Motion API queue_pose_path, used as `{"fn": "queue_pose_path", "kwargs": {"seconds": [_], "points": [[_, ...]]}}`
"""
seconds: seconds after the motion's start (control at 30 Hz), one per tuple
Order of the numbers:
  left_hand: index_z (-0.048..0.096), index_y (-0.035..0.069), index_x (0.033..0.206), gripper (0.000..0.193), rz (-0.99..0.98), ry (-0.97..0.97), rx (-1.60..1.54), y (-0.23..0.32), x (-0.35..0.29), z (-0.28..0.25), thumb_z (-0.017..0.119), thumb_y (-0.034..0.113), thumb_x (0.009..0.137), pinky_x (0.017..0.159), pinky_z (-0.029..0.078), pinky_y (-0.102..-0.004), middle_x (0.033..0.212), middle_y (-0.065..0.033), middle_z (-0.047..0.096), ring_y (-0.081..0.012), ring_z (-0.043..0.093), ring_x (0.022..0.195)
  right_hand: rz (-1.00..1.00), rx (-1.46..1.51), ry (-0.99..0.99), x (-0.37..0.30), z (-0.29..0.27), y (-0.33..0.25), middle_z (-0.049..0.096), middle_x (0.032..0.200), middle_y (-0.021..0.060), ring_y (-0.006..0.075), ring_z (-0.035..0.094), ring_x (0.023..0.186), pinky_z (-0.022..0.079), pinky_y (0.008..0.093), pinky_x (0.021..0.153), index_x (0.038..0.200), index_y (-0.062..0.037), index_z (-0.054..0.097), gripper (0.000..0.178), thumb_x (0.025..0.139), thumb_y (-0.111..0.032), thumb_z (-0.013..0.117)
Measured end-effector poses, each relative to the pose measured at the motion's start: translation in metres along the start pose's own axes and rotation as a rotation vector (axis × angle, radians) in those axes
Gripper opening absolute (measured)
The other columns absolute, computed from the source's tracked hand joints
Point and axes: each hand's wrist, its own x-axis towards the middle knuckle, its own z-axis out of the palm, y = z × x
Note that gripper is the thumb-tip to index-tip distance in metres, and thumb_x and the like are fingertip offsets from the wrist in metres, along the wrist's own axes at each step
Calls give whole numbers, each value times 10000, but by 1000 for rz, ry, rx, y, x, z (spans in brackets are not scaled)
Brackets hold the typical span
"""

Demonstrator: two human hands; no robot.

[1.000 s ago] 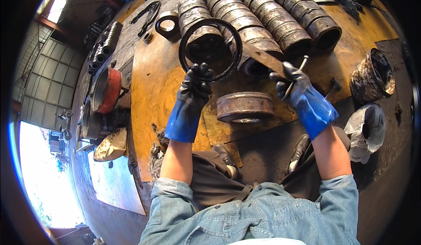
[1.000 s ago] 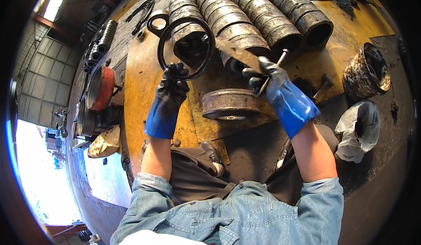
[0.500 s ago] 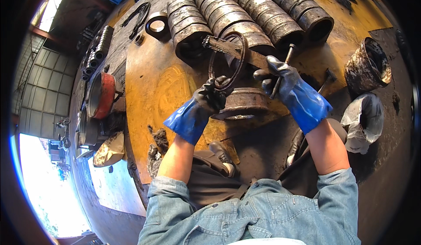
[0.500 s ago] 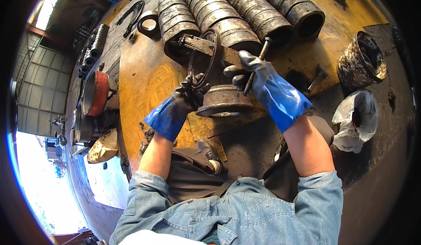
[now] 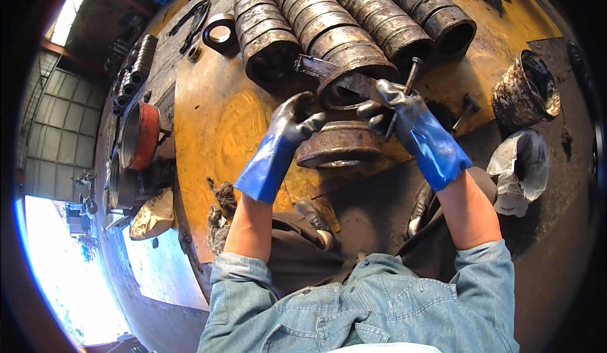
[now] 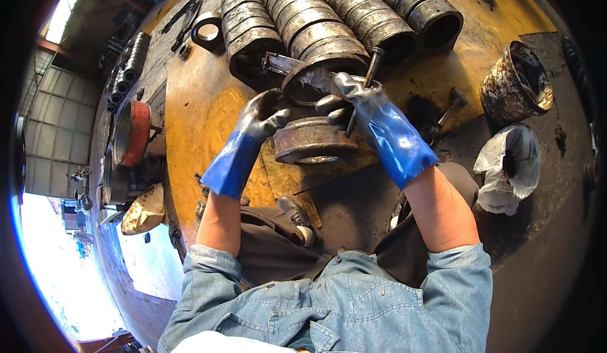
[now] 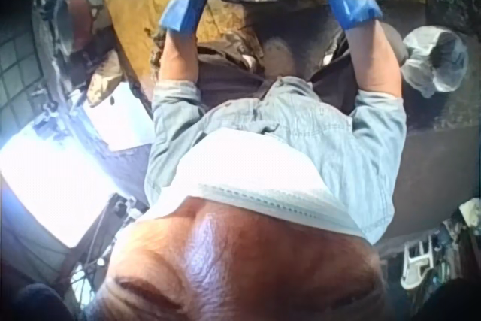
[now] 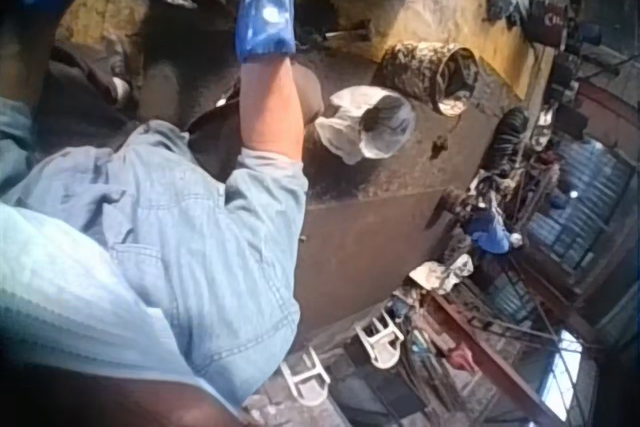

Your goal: The person uses a hammer and a flat tool to remove material from metal rings while sitting on the floor, and subsequently handles a large circular frame and a smaller metal cylinder.

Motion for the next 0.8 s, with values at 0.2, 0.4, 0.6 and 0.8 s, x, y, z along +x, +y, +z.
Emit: {"fn": "queue_pose_path", "kwargs": {"seconds": [0.2,0.4,0.6,0.8], "points": [[634,-10,1225,445,27,-200,233,67,-1,5,753,210,857,865,507,-323,1071,-106,709,-148,625,952,-45,-144,33,-13,-1,-2,697,883,198,191,598,564,481,303,491,1194,-38,589,417,976,-393,592],[679,-34,1118,335,-65,-37,335,51,-1,21,728,223,908,768,529,-307,930,-88,737,-135,642,833,-39,-195,52,-21,0,-2,696,886,192,184,592,567,483,294,494,1196,-49,586,403,978,-388,590],[693,-9,1061,238,-220,248,-287,8,9,-6,760,133,883,638,535,-267,906,-86,738,-124,664,736,24,-90,55,-22,3,2,695,890,187,176,586,571,486,286,496,1198,-60,583,390,981,-384,588],[685,11,1055,261,-98,473,-591,26,3,-51,700,233,919,505,470,-251,940,-120,743,-164,679,668,123,430,-86,-12,-9,19,707,909,157,202,649,647,512,275,515,1171,-154,599,287,972,-360,599]]}}
